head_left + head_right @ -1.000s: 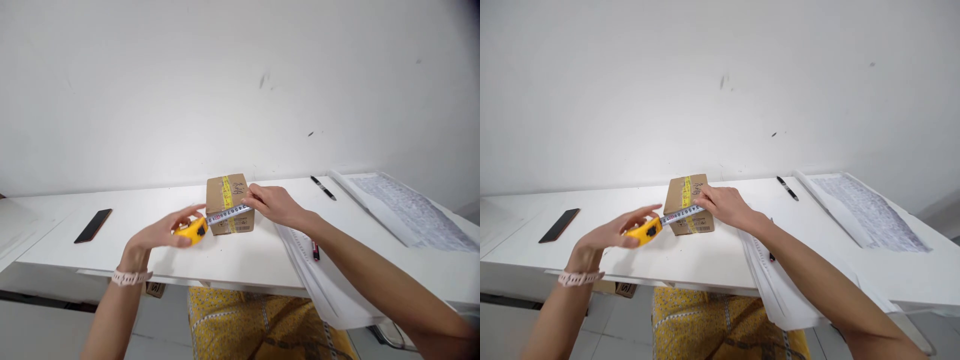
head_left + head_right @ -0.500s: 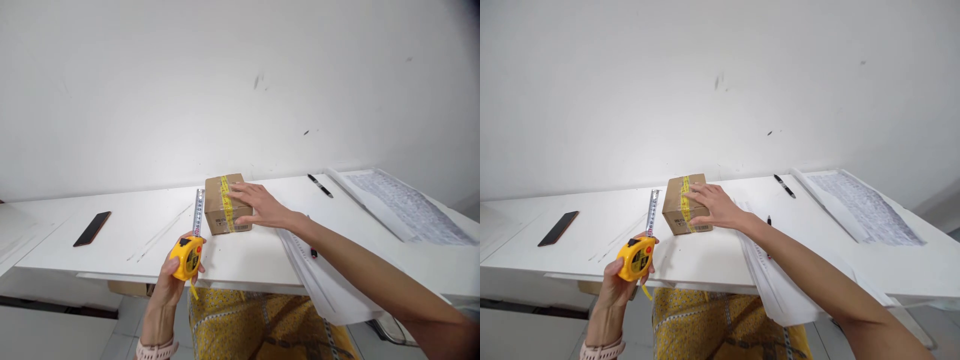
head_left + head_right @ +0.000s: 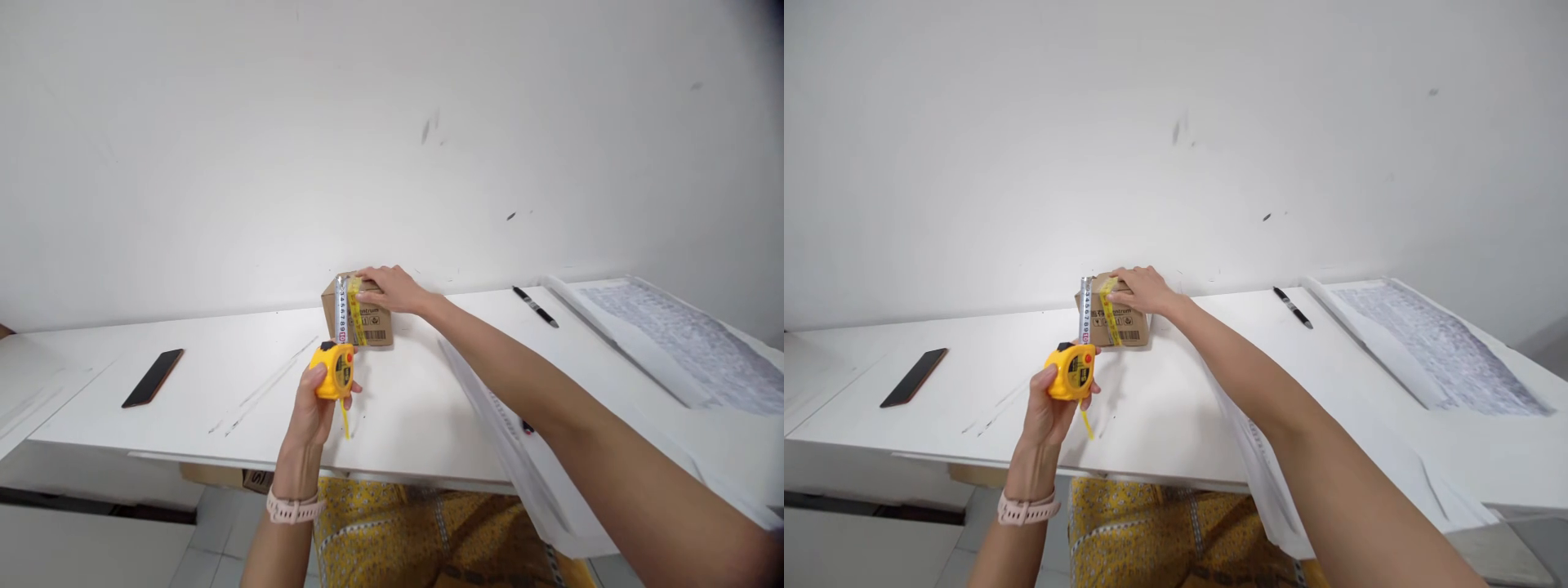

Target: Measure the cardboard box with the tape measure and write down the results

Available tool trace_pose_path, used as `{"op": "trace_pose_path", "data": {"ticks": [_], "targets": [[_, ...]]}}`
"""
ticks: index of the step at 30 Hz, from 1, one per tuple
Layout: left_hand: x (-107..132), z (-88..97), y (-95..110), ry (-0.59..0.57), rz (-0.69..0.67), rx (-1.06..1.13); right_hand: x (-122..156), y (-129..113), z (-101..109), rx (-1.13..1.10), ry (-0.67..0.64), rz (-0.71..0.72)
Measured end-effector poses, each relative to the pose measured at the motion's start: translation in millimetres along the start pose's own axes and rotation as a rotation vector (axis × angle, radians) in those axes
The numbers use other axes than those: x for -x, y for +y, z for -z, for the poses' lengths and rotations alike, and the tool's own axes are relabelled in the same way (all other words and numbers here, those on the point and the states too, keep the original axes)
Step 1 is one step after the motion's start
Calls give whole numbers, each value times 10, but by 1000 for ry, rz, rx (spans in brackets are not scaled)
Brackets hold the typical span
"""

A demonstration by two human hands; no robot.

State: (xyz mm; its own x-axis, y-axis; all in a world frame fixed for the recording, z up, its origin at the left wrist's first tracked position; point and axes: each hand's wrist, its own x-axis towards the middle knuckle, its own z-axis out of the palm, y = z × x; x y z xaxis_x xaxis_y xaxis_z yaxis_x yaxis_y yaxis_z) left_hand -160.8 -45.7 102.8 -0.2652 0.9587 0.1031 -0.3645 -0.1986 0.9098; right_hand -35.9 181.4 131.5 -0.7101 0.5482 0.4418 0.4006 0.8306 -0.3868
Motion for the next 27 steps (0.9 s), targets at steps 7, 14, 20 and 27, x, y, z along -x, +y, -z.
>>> {"op": "trace_pose_path", "data": {"ticks": [7,14,20,27], "targets": [[-450,38,-122,24,34,-22,-232,197,44,-87,-10,-50],[-601,12,-221,12,47,-16,-292,246,53,-107,7,-69],[-748,45,-281,-11,61,13,-355,280,94,-159,-28,-100],[-912,54,-336,-23,93,57,-451,313,116,-103,-41,-161]]}}
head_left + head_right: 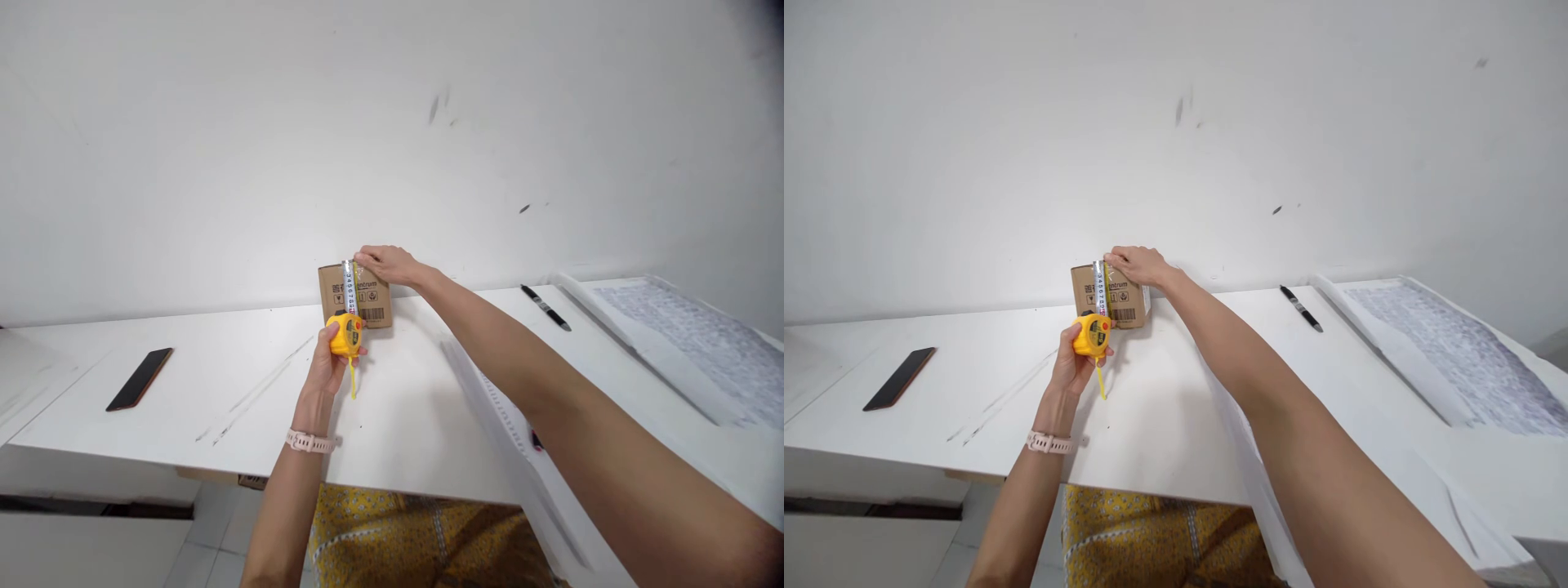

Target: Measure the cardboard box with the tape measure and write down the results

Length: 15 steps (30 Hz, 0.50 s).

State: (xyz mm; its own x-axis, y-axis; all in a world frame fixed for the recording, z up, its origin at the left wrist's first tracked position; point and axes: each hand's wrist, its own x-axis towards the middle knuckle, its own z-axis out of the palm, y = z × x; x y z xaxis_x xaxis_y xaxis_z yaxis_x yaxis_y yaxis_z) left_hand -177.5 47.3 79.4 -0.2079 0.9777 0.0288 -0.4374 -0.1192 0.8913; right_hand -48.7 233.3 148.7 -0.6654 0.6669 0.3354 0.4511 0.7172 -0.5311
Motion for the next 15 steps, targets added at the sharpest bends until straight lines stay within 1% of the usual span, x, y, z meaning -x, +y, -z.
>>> {"op": "trace_pose_path", "data": {"ticks": [9,12,15], "targets": [[-52,-24,-32,17,31,-17,18,-179,-52,-19,101,-88],[-44,-37,-51,19,23,-39,-3,-187,-69,-21,131,-103],[21,-47,-71,17,10,-59,-32,-166,-71,-35,135,-105]]}}
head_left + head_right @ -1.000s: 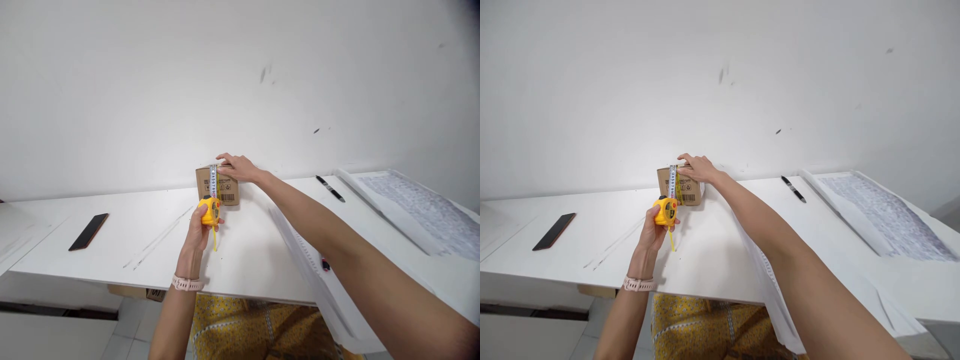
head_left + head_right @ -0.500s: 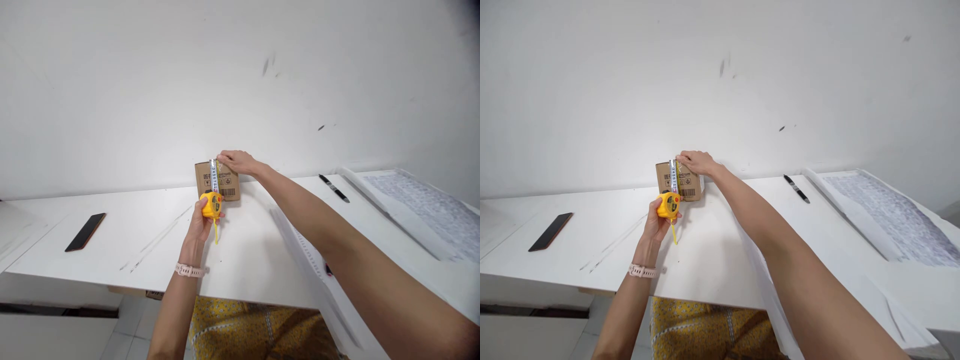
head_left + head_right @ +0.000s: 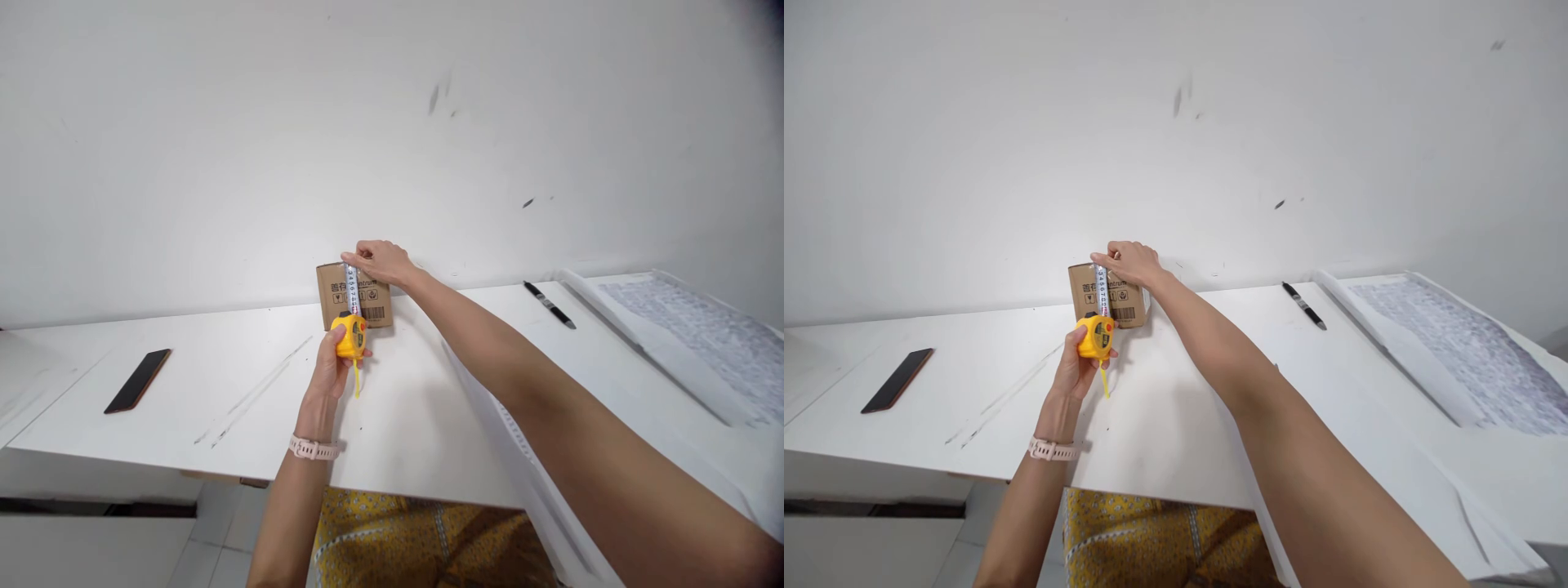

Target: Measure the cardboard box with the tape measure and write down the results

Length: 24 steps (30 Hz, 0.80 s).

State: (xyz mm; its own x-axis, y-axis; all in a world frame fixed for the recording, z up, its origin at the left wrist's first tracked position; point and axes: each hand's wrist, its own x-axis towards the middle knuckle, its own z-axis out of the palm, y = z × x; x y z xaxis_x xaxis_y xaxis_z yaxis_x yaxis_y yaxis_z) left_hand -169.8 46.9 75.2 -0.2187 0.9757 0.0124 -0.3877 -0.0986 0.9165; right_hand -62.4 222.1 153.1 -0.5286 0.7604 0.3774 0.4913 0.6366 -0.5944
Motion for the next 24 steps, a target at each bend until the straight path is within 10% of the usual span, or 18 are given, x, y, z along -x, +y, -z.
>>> {"op": "trace_pose_path", "data": {"ticks": [24], "targets": [[227,123,-295,70,249,-64,46,42,-43,-46,16,-9]]}}
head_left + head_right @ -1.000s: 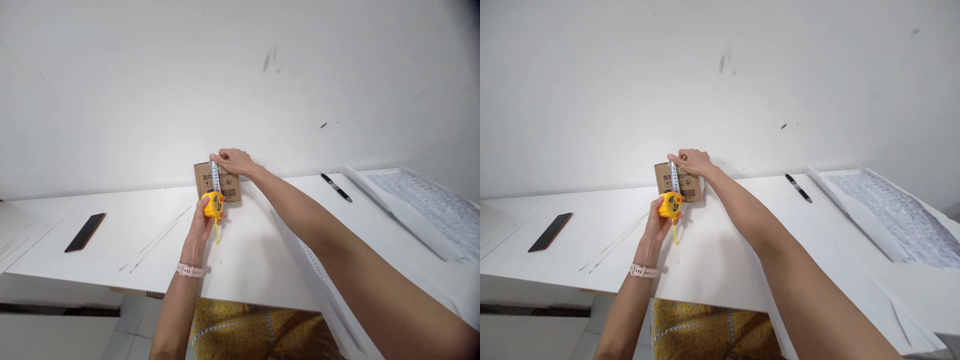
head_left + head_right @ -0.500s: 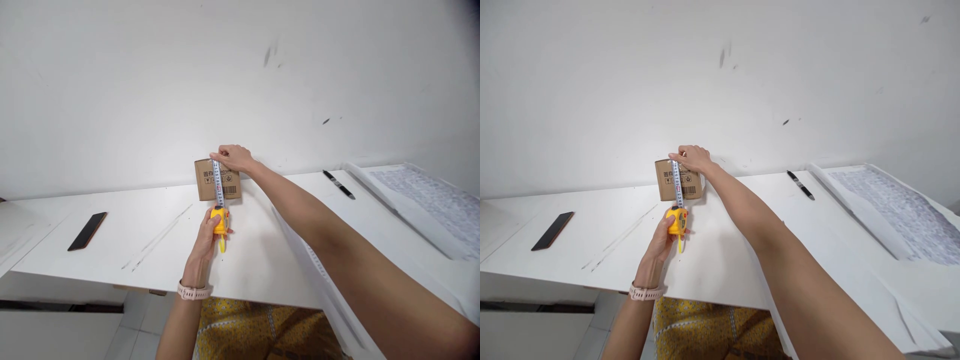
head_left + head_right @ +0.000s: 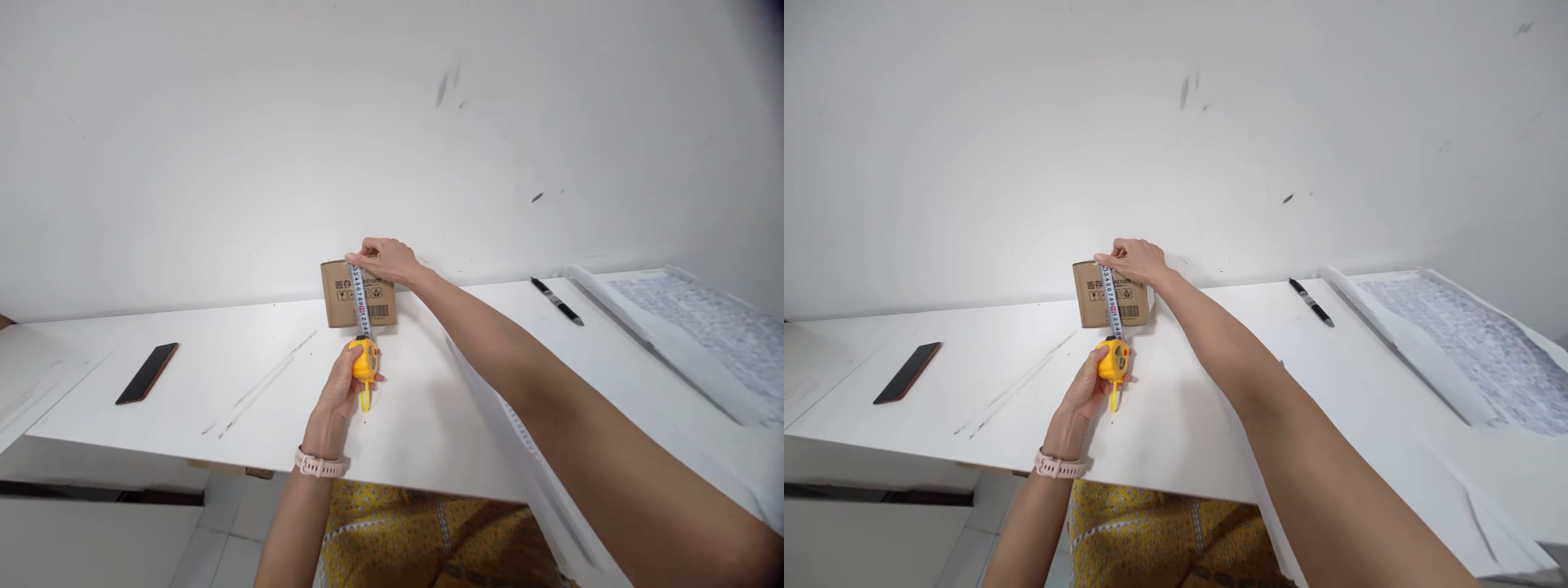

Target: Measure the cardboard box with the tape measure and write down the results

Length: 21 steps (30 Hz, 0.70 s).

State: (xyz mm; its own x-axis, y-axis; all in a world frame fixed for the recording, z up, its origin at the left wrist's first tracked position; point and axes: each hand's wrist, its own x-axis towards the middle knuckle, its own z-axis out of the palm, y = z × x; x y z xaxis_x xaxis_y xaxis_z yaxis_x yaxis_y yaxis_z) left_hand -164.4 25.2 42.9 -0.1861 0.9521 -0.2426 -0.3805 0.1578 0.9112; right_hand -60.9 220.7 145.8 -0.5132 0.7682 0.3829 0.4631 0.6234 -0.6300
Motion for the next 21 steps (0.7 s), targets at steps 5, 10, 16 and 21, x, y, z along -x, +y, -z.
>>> {"op": "trace_pose_path", "data": {"ticks": [5,10,16,21], "targets": [[13,27,-3,8,4,-8,10,5,-3,-33,-8,-4],[23,51,-18,6,3,-6,6,23,-20,-71,-8,-10],[-15,59,-30,13,11,14,18,17,-31,-62,-12,-3],[118,23,78,-32,65,88,39,2,-12,-43,-16,-1]]}}
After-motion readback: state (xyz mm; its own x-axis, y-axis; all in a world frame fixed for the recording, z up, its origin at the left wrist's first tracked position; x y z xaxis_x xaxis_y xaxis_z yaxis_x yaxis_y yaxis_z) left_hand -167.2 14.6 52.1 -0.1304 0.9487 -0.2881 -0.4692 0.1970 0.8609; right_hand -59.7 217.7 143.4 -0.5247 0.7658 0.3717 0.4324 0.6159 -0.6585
